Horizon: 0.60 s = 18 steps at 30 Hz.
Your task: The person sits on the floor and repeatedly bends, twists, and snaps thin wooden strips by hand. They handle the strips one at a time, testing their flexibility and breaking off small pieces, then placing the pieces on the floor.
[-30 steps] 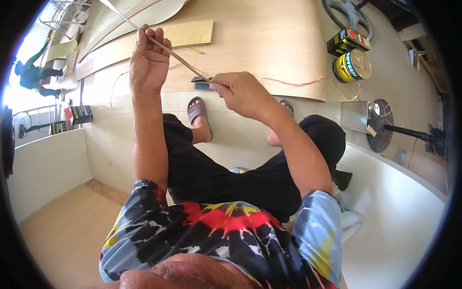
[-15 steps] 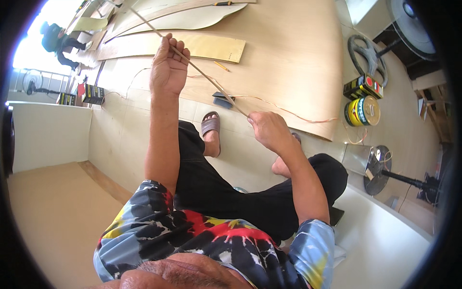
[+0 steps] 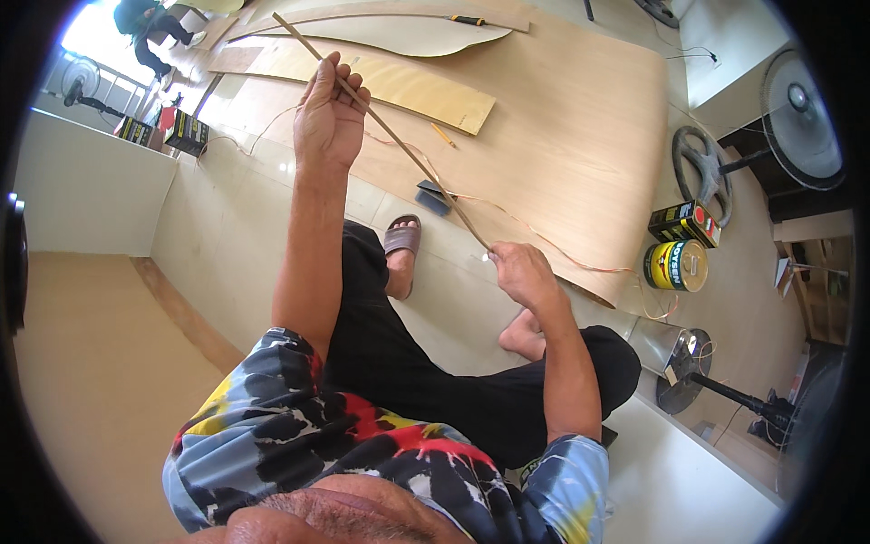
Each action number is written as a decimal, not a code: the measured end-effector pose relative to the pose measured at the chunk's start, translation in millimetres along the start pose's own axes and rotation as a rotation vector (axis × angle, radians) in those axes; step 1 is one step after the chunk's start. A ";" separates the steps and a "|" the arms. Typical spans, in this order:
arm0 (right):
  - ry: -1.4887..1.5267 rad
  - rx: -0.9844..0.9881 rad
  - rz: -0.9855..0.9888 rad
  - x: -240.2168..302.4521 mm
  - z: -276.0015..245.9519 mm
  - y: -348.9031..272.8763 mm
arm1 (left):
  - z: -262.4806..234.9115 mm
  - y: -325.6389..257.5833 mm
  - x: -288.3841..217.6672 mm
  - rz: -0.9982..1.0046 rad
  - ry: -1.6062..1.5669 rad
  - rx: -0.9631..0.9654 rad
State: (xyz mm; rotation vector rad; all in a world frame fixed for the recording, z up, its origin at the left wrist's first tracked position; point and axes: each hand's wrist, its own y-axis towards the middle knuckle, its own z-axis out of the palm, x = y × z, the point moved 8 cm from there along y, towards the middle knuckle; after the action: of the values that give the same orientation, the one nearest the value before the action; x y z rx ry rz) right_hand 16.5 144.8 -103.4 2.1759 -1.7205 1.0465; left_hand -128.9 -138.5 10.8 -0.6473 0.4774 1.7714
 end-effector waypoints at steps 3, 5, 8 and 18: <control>-0.052 0.041 -0.022 6.2 2.6 1.0 | -10.9 9.8 -2.2 0.000 -0.075 0.013; 0.045 0.063 -0.067 14.5 -0.7 0.5 | -24.6 23.3 -2.7 -0.056 -0.155 -0.031; 0.122 0.136 0.003 16.3 -6.8 -11.3 | -49.8 39.2 -7.7 -0.099 -0.253 -0.064; 0.093 0.124 0.040 23.0 -44.9 -29.5 | -79.6 46.8 -23.4 0.002 -0.224 -0.259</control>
State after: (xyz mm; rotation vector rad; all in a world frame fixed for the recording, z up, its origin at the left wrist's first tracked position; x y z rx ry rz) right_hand 26.7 160.1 -48.0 2.1342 -1.7079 1.2756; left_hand -153.9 -218.0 -35.4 -0.6170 0.0960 1.8979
